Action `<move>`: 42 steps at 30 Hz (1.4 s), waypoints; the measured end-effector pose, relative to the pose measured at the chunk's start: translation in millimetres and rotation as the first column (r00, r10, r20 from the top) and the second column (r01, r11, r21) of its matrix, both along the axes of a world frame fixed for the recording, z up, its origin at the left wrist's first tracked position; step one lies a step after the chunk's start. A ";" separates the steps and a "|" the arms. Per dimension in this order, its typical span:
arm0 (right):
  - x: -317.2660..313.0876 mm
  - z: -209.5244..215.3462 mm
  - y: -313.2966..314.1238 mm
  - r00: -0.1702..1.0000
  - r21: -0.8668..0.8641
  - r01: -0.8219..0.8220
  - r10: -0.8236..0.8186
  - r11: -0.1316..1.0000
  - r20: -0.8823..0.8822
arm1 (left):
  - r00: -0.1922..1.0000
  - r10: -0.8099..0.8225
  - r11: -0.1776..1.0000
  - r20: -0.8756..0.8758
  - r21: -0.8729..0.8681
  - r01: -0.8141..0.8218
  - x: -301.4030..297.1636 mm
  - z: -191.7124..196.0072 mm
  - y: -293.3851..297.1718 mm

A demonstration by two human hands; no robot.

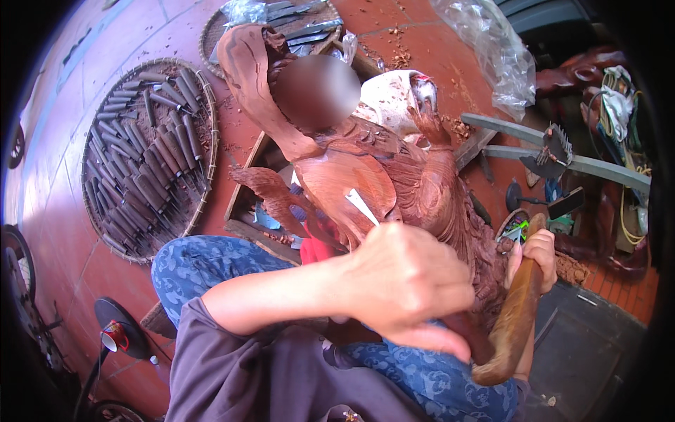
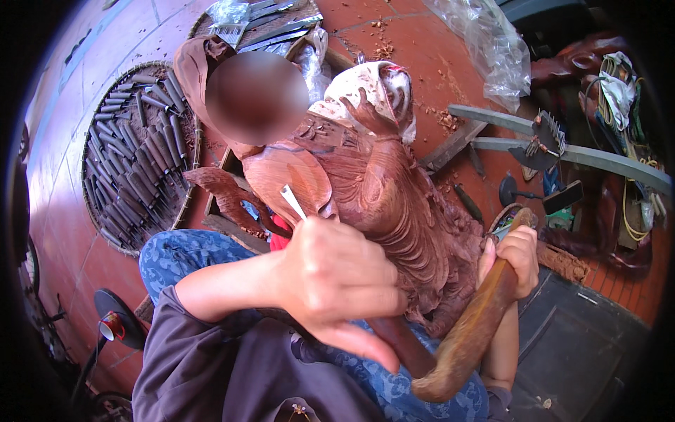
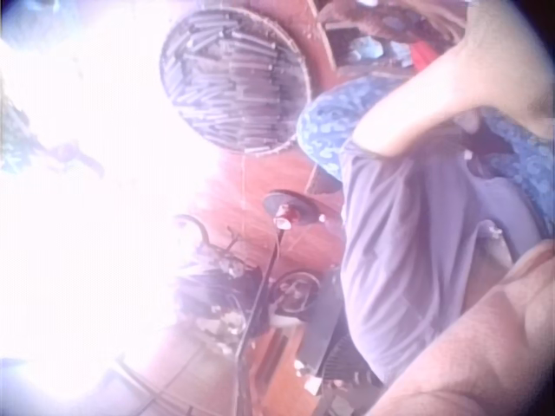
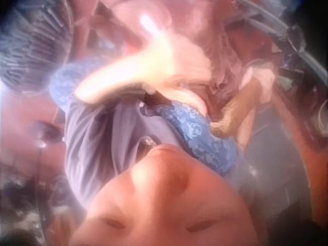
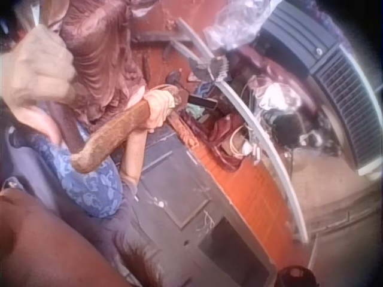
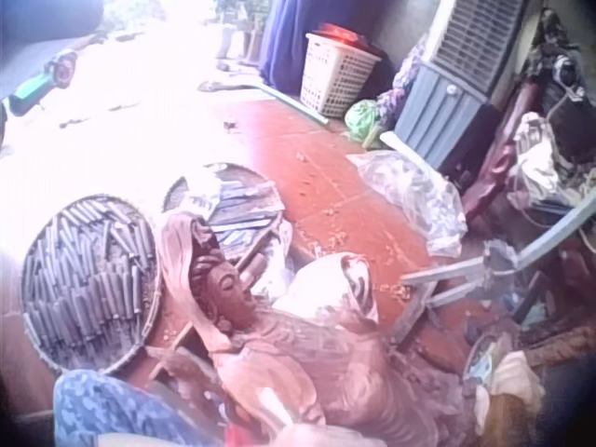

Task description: The person carves a wooden sculpture of a figure using a chisel and mallet. They repeatedly strike the chisel to shape the wood, focusing on the torso and wing areas.

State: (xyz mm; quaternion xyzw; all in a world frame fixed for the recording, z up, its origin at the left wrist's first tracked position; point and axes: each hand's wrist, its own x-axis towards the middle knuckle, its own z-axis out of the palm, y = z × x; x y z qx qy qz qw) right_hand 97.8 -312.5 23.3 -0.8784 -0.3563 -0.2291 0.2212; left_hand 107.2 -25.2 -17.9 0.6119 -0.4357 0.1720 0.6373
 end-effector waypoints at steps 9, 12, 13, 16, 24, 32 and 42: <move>-5.8 2.6 3.0 0.996 0.012 0.054 -0.053 0.998 -0.077 | 0.985 0.120 0.979 0.125 0.150 -0.139 -0.2 7.0 9.4; -5.9 9.7 8.2 0.997 0.084 0.025 -0.019 0.996 -0.072 | 0.997 -0.026 0.994 0.075 0.108 0.018 -14.7 8.6 -3.6; -6.5 11.8 8.7 0.997 0.086 0.014 -0.007 0.996 -0.078 | 0.997 -0.064 0.993 0.049 0.099 0.059 -17.6 5.9 -7.6; -9.8 23.5 16.9 0.995 0.032 0.006 -0.003 0.999 -0.099 | 0.994 -0.103 0.990 0.035 0.103 0.099 -17.9 2.4 -12.1; -25.7 37.3 21.6 0.993 0.033 -0.048 0.051 0.998 -0.109 | 0.992 -0.129 0.991 0.009 0.039 0.129 -17.0 3.9 -13.8; -28.5 40.0 25.8 0.991 -0.006 -0.055 0.054 0.998 -0.123 | 0.993 -0.113 0.992 0.015 0.052 0.112 -11.0 -1.1 -12.1; -28.1 42.8 23.0 0.997 -0.064 -0.057 0.054 0.996 -0.048 | 0.995 -0.096 0.995 0.000 0.005 0.096 -10.7 3.6 -13.3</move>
